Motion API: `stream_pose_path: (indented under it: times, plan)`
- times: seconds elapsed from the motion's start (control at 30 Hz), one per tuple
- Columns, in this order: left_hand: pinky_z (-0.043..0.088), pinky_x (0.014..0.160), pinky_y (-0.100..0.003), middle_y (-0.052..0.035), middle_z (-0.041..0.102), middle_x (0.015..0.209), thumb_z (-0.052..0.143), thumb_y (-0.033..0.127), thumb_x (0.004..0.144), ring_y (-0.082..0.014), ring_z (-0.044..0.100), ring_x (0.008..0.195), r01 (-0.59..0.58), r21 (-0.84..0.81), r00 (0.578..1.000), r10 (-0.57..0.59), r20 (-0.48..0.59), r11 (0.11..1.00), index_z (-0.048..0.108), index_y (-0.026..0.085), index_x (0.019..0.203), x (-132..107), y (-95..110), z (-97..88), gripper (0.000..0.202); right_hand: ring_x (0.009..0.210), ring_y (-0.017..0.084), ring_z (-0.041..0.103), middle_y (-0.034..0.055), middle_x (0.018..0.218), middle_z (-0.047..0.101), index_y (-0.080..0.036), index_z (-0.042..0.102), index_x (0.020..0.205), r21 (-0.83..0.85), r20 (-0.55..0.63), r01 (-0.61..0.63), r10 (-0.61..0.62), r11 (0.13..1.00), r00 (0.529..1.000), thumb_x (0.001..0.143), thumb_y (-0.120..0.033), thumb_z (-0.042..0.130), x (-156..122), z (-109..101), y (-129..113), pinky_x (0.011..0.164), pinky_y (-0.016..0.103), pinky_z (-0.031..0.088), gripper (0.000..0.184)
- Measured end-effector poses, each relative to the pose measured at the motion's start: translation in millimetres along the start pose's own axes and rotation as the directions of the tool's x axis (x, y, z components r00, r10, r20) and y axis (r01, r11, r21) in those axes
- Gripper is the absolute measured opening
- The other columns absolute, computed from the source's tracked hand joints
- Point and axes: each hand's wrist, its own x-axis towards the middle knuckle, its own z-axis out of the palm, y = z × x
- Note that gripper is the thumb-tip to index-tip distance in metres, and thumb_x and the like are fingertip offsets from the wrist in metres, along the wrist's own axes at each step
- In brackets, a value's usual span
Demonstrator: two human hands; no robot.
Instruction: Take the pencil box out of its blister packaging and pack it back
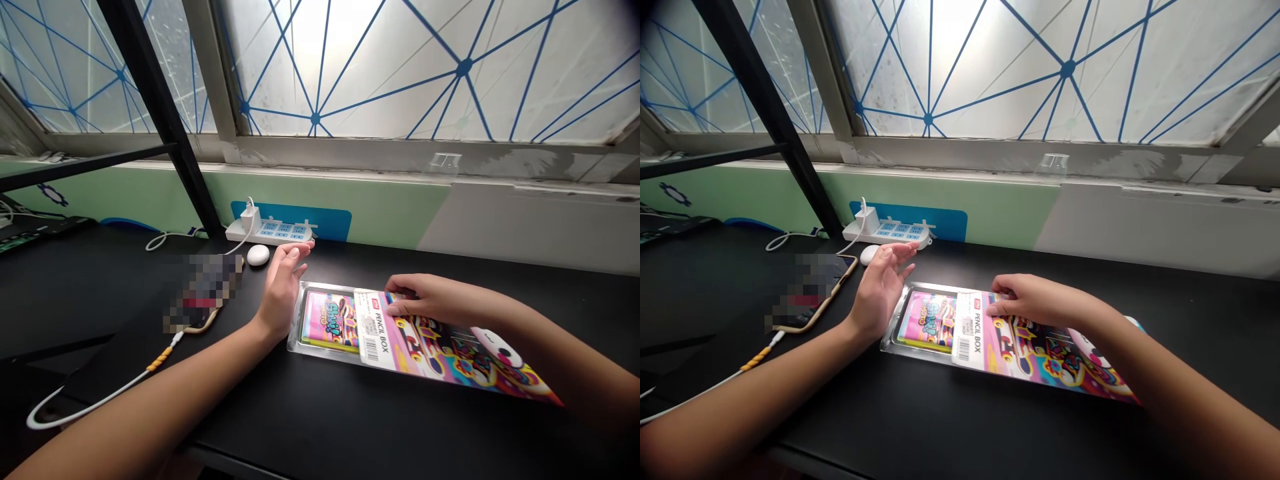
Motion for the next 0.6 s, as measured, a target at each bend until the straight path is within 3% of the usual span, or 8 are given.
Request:
stream_pose_path:
  times: [0.17,0.4,0.5,0.6]
  plan:
    - [0.035,0.11,-0.044,-0.0074,0.064,0.133,0.047,0.042,0.099,-0.0265,0.051,0.135,0.023,-0.015,0.999,-0.024,-0.027,1.0,0.063,0.025,0.103,0.8,-0.4,-0.7,0.024,0.094,0.028,0.071,0.0072,0.111,0.076,-0.024,0.069,0.11,-0.127,0.053,0.061,-0.055,0.99,0.997,0.08,-0.067,0.064,24.1,3.2,-47.4,0.07,0.032,0.05,0.053]
    - [0.037,0.109,-0.041,-0.0066,0.065,0.13,0.052,0.035,0.095,-0.0254,0.053,0.132,0.036,-0.002,0.998,-0.036,-0.05,0.999,0.06,0.024,0.1,2.8,-0.5,-1.2,0.015,0.092,0.028,0.072,0.0078,0.108,0.077,-0.024,0.071,0.111,-0.202,0.036,0.143,-0.139,0.969,0.99,0.084,-0.061,0.065,52.7,19.1,-95.7,0.067,0.032,0.05,0.047]
    - [0.039,0.109,-0.04,-0.0067,0.064,0.13,0.053,0.022,0.086,-0.0245,0.053,0.131,0.106,0.073,0.992,-0.1,-0.082,0.992,0.059,0.024,0.101,5.5,-0.7,-3.9,0.017,0.101,0.031,0.07,0.0111,0.121,0.073,-0.022,0.065,0.125,-0.24,-0.076,0.133,-0.156,0.961,0.985,0.083,-0.062,0.067,48.9,24.5,-99.2,0.077,0.036,0.052,0.058]
    - [0.037,0.111,-0.043,-0.0087,0.064,0.127,0.051,0.006,0.069,-0.0267,0.049,0.135,0.205,0.154,0.977,-0.193,-0.091,0.966,0.063,0.022,0.1,6.8,-2.7,-7.6,0.037,0.113,0.035,0.064,0.0151,0.134,0.065,-0.02,0.055,0.138,-0.274,-0.241,0.091,-0.16,0.957,0.957,0.086,-0.062,0.063,30.2,28.5,-85.6,0.09,0.044,0.05,0.068]
